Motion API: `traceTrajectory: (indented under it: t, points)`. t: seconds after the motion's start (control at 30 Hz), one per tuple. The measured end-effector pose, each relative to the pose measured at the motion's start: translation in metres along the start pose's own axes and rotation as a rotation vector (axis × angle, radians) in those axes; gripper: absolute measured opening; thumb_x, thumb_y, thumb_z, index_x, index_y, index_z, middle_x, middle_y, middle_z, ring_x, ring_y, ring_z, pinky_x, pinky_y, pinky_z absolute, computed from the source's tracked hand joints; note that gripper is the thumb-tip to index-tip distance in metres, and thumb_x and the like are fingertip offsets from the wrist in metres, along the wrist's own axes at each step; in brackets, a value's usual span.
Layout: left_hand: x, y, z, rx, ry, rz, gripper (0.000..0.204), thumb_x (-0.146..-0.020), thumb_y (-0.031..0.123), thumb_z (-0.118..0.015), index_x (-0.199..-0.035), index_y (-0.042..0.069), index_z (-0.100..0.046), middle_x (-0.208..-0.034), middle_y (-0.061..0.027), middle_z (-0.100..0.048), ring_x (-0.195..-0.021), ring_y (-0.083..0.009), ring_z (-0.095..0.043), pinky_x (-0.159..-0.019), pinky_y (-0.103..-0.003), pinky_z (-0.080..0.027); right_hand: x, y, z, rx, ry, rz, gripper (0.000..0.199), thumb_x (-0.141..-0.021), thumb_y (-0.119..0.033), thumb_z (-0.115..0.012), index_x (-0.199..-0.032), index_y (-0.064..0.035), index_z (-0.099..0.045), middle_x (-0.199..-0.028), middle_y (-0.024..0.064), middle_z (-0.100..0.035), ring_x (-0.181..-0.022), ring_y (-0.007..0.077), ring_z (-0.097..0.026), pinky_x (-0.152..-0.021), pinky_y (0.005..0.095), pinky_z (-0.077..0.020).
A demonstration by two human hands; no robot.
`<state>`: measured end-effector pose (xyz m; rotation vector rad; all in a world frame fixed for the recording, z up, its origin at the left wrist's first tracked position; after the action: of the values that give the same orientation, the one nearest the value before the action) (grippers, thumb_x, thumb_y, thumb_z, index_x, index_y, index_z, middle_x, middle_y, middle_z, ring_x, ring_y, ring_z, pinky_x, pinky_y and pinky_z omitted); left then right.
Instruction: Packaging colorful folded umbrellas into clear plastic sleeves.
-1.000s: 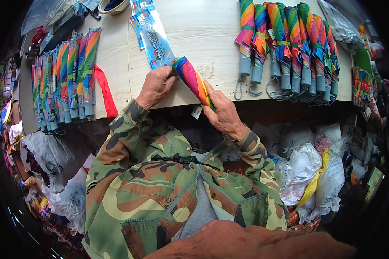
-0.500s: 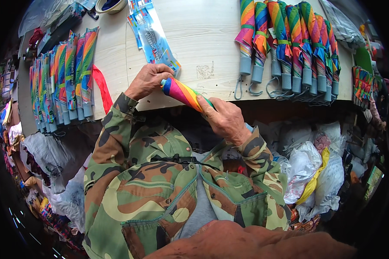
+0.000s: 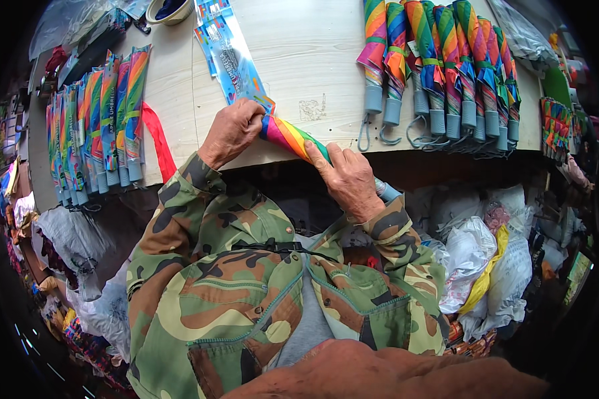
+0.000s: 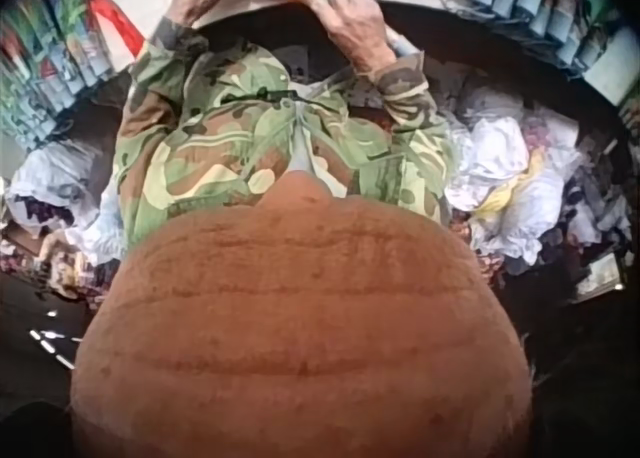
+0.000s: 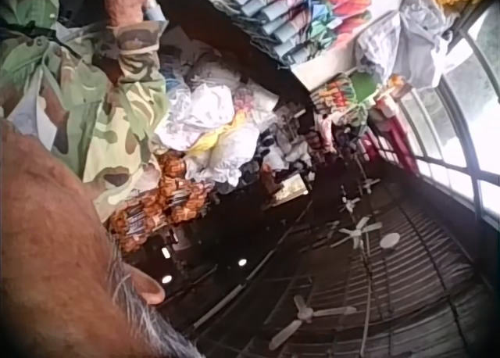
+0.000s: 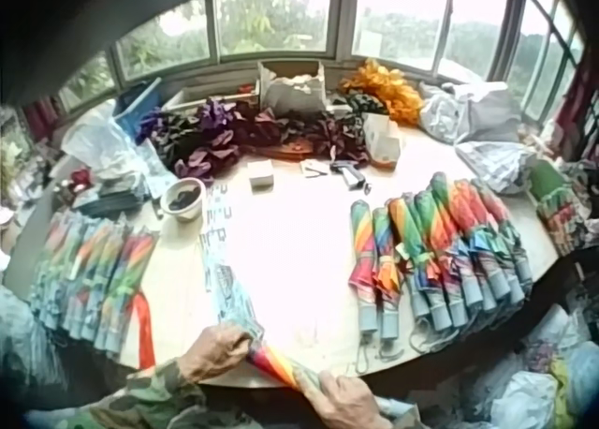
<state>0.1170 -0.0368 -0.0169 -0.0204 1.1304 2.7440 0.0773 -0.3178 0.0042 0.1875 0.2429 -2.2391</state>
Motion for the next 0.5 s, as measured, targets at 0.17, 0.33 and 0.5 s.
traceTrajectory:
  t: [0.17,0.33,0.5]
  points:
    - [0.004,0.01,0.004,-0.003,0.053,-0.037,0.007,-0.098,0.007,-0.068,-0.101,0.001,-0.07,-0.091,-0.0171,-0.068,-0.082,-0.0354,-0.069,-0.077,-0.042,-0.057,0.002,-0.007,-0.002,0.024,-0.004,-0.014,0.068,-0.093,-0.011,-0.07,-0.16,-0.0126,-0.059,-0.099,0.0086,-0.059,-0.076,0.0214,-0.058,-0.065,0.0372,-0.0478]
    - [0.01,-0.01,-0.009,0.479,0.073,0.507,0.031,-0.106,0.03,-0.078,-0.1,0.001,-0.068,-0.079,-0.0062,-0.063,-0.072,-0.0126,-0.062,-0.068,-0.029,-0.053,0.001,-0.016,-0.008,-0.008,0.04,-0.027,0.069,-0.092,-0.011,-0.071,-0.16,-0.0102,-0.058,-0.099,0.0086,-0.06,-0.076,0.0208,-0.059,-0.062,0.0365,-0.0467]
    - [0.018,-0.007,-0.007,0.557,0.304,0.536,0.058,-0.097,0.033,-0.089,-0.129,-0.003,-0.056,-0.088,-0.0034,-0.065,-0.078,-0.0096,-0.063,-0.071,-0.025,-0.054,0.0,-0.025,-0.004,-0.054,0.17,-0.067,0.068,-0.091,-0.008,-0.072,-0.158,-0.0068,-0.058,-0.107,0.0108,-0.066,-0.074,0.0206,-0.06,-0.06,0.0361,-0.0445]
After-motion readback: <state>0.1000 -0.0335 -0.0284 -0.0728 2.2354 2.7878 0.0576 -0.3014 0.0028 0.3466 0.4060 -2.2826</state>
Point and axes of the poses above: each hand's wrist, its own x-axis away from the middle knuckle, its own z-axis out of the back of the hand, y = z × x, the point moved 4 cm from there along -x, towards the middle knuckle
